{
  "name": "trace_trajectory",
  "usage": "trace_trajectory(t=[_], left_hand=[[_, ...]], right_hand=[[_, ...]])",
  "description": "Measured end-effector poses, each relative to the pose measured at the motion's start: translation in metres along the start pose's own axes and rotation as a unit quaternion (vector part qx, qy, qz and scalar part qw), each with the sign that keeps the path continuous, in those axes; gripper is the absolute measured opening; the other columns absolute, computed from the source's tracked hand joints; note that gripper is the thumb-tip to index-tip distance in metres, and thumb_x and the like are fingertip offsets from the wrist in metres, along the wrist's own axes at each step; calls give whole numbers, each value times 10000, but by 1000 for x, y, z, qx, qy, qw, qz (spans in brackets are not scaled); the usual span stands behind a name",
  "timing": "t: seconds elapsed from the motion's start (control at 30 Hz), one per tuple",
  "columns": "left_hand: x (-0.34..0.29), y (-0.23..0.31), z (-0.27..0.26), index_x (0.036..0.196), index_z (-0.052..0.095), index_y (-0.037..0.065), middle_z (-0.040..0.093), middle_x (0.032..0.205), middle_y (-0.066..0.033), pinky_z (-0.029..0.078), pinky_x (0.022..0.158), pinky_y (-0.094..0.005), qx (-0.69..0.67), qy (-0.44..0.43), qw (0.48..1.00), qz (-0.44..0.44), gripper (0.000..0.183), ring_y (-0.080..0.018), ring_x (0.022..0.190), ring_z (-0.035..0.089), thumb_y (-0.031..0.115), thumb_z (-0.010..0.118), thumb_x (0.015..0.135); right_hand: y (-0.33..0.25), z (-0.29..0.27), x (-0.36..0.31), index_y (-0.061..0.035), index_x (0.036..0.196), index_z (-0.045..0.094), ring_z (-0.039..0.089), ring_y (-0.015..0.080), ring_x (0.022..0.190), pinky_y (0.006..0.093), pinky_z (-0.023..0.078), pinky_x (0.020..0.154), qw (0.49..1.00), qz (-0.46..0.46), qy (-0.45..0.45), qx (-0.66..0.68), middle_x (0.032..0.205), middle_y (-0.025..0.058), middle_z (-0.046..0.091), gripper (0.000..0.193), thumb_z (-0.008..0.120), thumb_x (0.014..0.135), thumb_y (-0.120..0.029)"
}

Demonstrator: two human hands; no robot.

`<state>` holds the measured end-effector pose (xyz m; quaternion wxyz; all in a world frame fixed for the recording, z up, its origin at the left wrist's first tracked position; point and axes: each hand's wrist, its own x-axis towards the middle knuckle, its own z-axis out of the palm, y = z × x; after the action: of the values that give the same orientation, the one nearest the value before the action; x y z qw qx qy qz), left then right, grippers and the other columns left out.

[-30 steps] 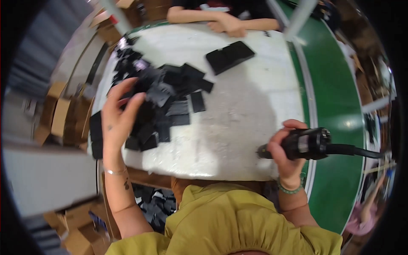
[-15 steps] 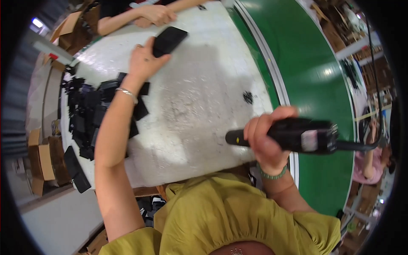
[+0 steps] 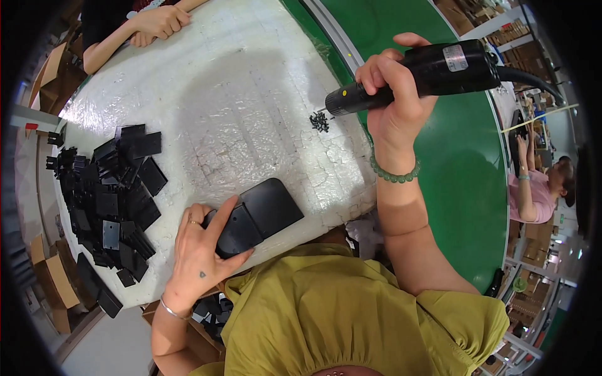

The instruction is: Assembling black plastic housing components by driving small screws into them with an electric screwdriver.

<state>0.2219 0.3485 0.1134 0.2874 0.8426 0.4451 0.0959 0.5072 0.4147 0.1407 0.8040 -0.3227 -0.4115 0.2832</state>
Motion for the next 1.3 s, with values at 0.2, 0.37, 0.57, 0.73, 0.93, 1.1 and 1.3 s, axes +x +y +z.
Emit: trace_trajectory(t=[0.2, 0.37, 0.57, 0.73, 0.93, 1.1, 1.3], left_hand=[[6, 15, -22, 1237, 509, 29, 390, 1291, -212, 330, 993, -468, -23, 67, 997, 34, 896, -388, 1203, 360, 362, 850, 479], [40, 10, -18, 1078, 610, 59, 522, 1131, -140, 391, 918, -422, -15, 96, 986, 136, 513, -360, 1100, 449, 206, 789, 620], [128, 27, 9, 946, 656, 63, 610, 951, -68, 419, 856, -413, 3, 215, 943, 254, 250, -310, 1007, 514, 81, 702, 701], [162, 37, 23, 827, 672, 96, 623, 789, -6, 393, 850, -393, 57, 207, 930, 298, 114, -249, 988, 526, 134, 693, 721], [148, 31, 25, 790, 688, 92, 651, 781, -19, 426, 774, -369, -26, 231, 934, 270, 67, -242, 889, 551, 129, 696, 735], [125, 36, 11, 823, 699, 88, 654, 757, -36, 464, 667, -320, -170, 212, 938, 215, 122, -218, 774, 570, 79, 723, 703], [104, 35, 4, 845, 699, 68, 653, 750, -31, 449, 711, -288, -239, 210, 920, 228, 158, -183, 757, 559, 25, 726, 696]], right_hand=[[3, -4, -2, -2, 1029, 468, 421, 137, 516, 320, 401, 530, 998, 19, -9, -65, 666, 57, 458, 314, 530, 721, 14], [2, 0, -1, -22, 1038, 466, 413, 139, 513, 320, 394, 532, 998, 20, -22, -58, 651, 53, 444, 313, 523, 733, 25], [-29, 8, -6, 2, 1069, 419, 432, 128, 487, 299, 408, 504, 997, -13, -67, 44, 608, 62, 469, 345, 519, 739, 28], [-44, 10, -10, -25, 1129, 383, 419, 131, 488, 301, 396, 501, 990, -34, -113, 80, 630, 51, 459, 405, 514, 747, 4], [-62, 6, -13, -97, 1210, 475, 382, 80, 523, 279, 359, 630, 979, -60, -171, 95, 603, -39, 380, 428, 453, 784, -85], [-72, 9, -16, -67, 1202, 480, 398, 73, 522, 272, 366, 625, 964, -69, -224, 123, 604, -39, 404, 425, 462, 778, -84], [-87, 24, -28, -77, 1092, 483, 438, 64, 506, 238, 383, 595, 958, -45, -237, 156, 581, -51, 446, 365, 542, 732, -84]])
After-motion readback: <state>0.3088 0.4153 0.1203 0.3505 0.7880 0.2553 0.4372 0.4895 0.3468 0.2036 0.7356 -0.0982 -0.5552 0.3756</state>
